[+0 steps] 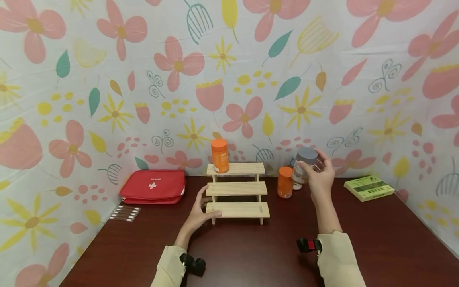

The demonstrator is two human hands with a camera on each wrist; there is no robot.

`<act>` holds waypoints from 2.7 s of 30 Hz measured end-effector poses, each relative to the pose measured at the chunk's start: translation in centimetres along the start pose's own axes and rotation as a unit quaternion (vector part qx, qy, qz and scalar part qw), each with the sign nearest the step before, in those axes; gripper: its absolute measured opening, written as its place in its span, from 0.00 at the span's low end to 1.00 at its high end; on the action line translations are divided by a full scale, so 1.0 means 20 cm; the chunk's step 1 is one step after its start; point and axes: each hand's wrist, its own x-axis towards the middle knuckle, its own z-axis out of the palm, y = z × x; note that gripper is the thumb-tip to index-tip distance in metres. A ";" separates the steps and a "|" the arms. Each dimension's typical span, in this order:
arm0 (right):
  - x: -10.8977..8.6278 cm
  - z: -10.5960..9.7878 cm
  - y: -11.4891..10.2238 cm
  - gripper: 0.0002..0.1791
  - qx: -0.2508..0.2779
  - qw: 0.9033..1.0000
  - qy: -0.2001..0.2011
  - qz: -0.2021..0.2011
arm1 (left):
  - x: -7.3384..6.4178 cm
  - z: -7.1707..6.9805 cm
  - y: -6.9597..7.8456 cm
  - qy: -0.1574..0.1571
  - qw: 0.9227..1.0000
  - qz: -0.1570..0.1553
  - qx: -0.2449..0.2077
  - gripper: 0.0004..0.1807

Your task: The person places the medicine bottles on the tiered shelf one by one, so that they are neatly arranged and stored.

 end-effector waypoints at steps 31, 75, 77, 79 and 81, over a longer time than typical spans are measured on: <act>-0.07 0.58 -0.12 0.36 -0.072 0.972 -0.219 -0.044 | 0.00 0.01 -0.01 0.004 1.000 0.011 -0.013 0.56; -0.01 0.64 0.03 0.37 -0.052 0.965 -0.257 -0.011 | 0.00 0.02 -0.01 0.007 1.000 0.012 -0.008 0.56; -0.02 0.63 0.03 0.38 -0.055 0.964 -0.259 -0.004 | -0.01 0.02 -0.01 0.005 1.000 0.012 -0.009 0.56; -0.02 0.62 0.03 0.38 -0.054 0.964 -0.262 0.005 | -0.01 0.02 -0.02 0.000 1.000 0.014 -0.008 0.56; -0.02 0.60 0.03 0.38 -0.049 0.963 -0.264 0.013 | -0.01 0.02 -0.02 -0.003 1.000 0.015 -0.010 0.56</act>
